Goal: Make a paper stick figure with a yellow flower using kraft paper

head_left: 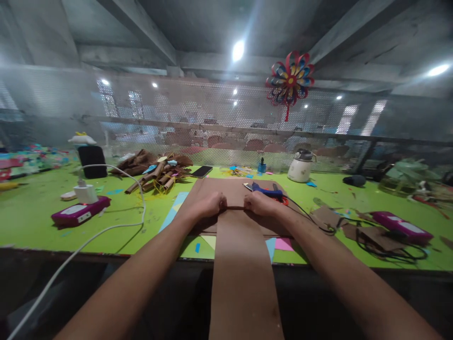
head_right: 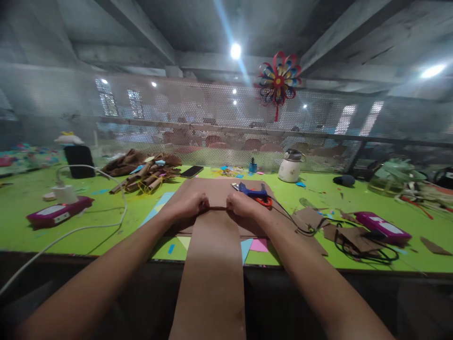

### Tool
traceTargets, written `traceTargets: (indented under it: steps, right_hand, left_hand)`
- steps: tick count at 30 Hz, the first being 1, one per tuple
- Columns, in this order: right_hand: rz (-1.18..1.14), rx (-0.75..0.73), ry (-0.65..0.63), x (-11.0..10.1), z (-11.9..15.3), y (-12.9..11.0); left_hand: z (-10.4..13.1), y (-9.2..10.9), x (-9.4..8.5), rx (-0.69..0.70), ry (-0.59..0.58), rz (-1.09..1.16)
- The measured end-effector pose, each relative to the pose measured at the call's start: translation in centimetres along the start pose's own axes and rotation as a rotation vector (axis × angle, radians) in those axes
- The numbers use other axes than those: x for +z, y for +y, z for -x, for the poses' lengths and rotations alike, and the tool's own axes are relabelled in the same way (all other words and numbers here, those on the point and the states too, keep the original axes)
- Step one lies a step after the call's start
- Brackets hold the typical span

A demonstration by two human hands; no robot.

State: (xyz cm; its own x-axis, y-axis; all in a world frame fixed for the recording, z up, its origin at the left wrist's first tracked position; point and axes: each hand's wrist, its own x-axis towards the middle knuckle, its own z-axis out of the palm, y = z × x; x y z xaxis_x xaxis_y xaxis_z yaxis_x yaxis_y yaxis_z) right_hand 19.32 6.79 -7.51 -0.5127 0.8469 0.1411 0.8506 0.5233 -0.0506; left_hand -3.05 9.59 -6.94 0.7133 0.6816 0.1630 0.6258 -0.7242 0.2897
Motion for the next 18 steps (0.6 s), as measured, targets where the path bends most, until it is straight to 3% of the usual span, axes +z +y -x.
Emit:
traceTargets:
  steps: [12,18]
  right_hand:
    - [0.241,-0.034,0.065,0.5,1.3,-2.2]
    - [0.272,0.010,0.185,1.2,1.6,-3.3]
  left_hand:
    - [0.6,1.4,-0.3,0.065,0.022,-0.189]
    - [0.1,2.3,-1.0,-0.022,0.049,-0.017]
